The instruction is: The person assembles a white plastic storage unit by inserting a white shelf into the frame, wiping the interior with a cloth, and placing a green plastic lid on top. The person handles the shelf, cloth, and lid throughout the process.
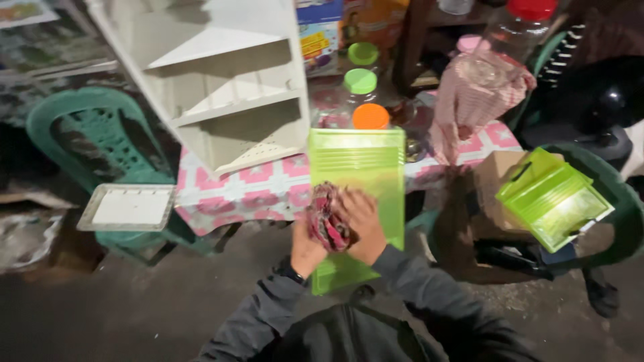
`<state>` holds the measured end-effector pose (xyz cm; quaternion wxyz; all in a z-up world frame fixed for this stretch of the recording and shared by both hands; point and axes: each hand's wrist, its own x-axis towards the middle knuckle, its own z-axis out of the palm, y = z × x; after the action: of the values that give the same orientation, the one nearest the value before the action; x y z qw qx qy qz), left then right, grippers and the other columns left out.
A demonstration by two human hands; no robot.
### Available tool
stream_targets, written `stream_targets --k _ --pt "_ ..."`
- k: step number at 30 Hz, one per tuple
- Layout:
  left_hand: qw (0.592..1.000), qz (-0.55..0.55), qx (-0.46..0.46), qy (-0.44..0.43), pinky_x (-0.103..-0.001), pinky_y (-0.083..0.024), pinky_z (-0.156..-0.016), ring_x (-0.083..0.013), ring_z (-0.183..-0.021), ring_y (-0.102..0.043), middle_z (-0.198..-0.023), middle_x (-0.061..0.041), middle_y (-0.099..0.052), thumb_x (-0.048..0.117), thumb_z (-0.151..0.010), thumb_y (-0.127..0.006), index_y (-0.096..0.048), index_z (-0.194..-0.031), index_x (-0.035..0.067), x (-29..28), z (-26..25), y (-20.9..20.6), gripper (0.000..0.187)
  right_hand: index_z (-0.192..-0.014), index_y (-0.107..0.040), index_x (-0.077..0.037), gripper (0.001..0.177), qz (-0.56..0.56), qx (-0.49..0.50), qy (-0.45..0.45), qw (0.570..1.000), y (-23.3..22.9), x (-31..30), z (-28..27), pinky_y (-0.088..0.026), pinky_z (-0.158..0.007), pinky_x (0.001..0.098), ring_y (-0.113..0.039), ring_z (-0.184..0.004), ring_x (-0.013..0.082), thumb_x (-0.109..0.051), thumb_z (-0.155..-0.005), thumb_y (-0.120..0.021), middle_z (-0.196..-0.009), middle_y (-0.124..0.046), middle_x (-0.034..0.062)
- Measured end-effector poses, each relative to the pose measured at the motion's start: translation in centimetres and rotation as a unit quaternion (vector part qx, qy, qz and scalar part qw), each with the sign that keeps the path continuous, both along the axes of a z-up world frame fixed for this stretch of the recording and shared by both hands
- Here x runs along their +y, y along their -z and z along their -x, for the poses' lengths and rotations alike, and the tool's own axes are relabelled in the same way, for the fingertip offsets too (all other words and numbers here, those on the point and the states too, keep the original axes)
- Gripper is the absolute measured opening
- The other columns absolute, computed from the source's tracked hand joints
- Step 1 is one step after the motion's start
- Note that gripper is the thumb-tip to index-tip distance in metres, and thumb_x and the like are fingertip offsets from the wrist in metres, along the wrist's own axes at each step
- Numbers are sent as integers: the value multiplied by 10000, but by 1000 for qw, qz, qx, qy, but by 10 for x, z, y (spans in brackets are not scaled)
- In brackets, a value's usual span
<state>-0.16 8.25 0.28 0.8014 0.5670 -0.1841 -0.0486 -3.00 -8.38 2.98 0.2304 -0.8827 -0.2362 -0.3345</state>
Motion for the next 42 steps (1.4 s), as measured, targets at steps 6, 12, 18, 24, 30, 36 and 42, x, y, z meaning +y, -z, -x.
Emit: stream_targets --k 6,12,18,24,30,36,42 --pt "984 -85 -28 -155 -299 -539 -873 -152 -980 -644 -1111 -95 -695 -58 -902 -535 -571 -1295 -5 102 25 -13 398 -1184 -656 -49 405 66 103 -45 991 41 45 24 -478 -1035 483 -578 -1237 401 -94 -782 -686 -1300 -642 179" --pt "978 -17 67 -195 -298 -568 -729 -137 -834 -692 -1010 -55 -693 -31 -905 -533 -544 -1191 25 178 46 -12 291 -1253 -705 -58 405 -307 213 103 922 -15 44 24 -573 -802 387 -724 -868 310 -42 -873 -566 -1105 -727 156" --pt "989 -61 80 -106 -296 -550 -668 -137 -762 -646 -943 -66 -685 -49 -881 -557 -561 -1120 3 171 82 9 245 -1366 -590 19 575 -150 6 17 988 -52 113 -10 -416 -1085 491 -530 -1255 476 -52 -798 -649 -1366 -552 318" --pt "968 -68 55 -237 -285 -513 -672 -106 -788 -585 -939 -54 -624 -21 -908 -601 -556 -1127 -4 181 82 11 225 -1275 -609 34 537 -82 118 -93 985 20 181 3 -372 -1204 486 -453 -1418 474 14 -739 -585 -1445 -541 286" --pt "929 -11 39 -369 -297 -531 -754 -120 -889 -630 -1054 -67 -662 -23 -892 -590 -548 -1191 9 240 64 -9 304 -1176 -664 19 497 53 175 -306 934 94 164 36 -361 -1215 511 -560 -1299 419 15 -679 -639 -1231 -633 224" --pt "917 149 129 -348 -362 -595 -708 -212 -816 -705 -1003 -95 -695 -21 -838 -535 -556 -1182 66 312 56 -18 356 -1184 -657 9 336 -467 381 -95 792 137 79 -34 -510 -713 414 -634 -826 277 75 -902 -487 -942 -655 167" --pt "910 127 295 -260 -334 -497 -571 -154 -650 -601 -838 -39 -632 120 -960 -642 -607 -1077 79 253 42 11 129 -1152 -665 23 170 -359 288 -114 880 92 104 -112 -472 -590 385 -600 -691 260 8 -1030 -548 -821 -659 152"
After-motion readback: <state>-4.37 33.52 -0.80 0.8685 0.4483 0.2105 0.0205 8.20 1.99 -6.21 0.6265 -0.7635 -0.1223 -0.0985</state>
